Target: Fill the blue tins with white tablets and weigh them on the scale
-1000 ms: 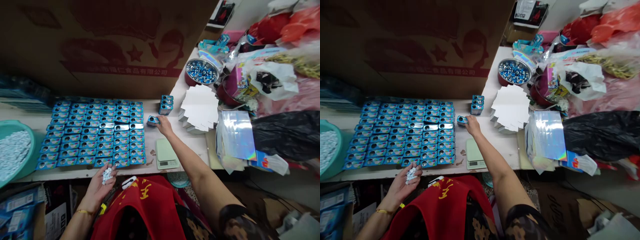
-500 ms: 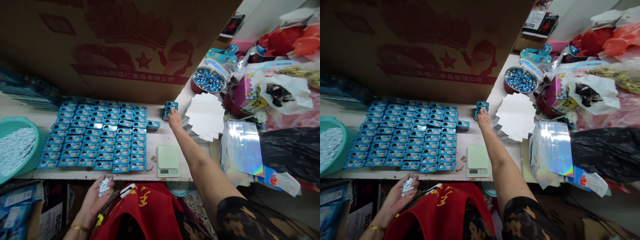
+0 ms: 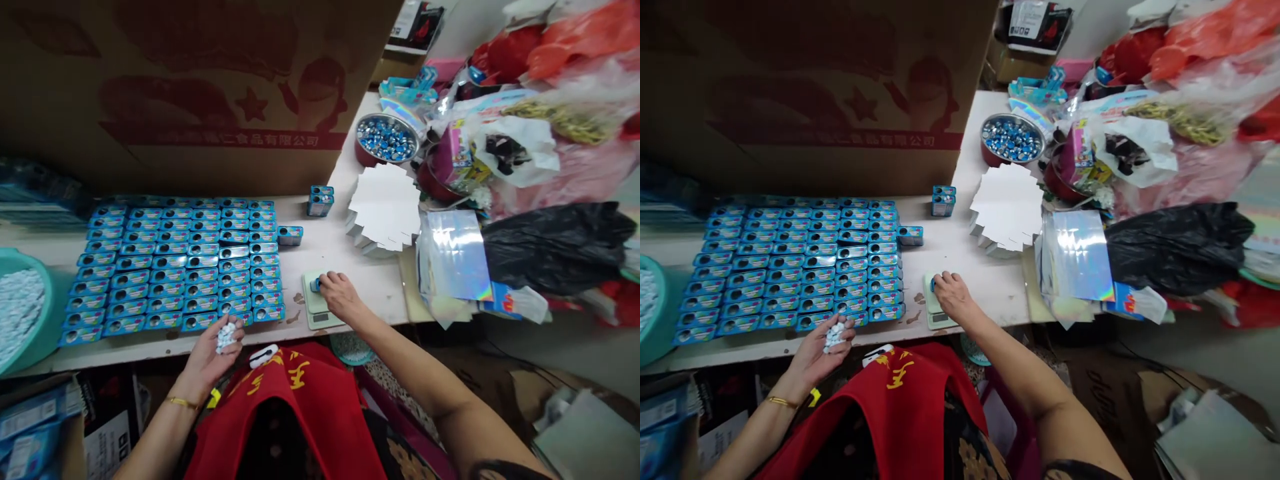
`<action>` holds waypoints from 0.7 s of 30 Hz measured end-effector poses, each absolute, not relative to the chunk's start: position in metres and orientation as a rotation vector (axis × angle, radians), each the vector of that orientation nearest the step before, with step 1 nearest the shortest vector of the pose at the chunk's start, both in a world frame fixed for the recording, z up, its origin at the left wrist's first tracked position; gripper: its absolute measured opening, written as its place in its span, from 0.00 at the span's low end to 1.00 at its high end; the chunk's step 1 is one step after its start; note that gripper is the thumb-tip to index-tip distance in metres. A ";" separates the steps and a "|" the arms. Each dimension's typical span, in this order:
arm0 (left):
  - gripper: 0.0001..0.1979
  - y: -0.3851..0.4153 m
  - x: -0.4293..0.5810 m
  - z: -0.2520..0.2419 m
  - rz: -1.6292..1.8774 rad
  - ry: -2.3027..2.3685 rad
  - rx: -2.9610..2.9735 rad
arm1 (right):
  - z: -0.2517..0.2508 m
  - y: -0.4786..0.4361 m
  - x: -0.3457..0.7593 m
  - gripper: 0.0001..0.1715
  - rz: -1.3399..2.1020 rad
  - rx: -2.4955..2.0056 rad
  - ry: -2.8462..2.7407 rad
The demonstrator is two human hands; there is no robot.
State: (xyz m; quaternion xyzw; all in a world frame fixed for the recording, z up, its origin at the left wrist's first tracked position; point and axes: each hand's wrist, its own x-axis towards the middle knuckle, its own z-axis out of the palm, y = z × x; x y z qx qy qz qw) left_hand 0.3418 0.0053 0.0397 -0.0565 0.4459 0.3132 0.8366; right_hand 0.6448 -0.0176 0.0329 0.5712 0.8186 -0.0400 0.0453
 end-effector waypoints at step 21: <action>0.06 -0.017 0.336 0.036 0.574 0.954 -0.113 | 0.016 -0.072 0.698 0.16 -0.346 2.602 2.392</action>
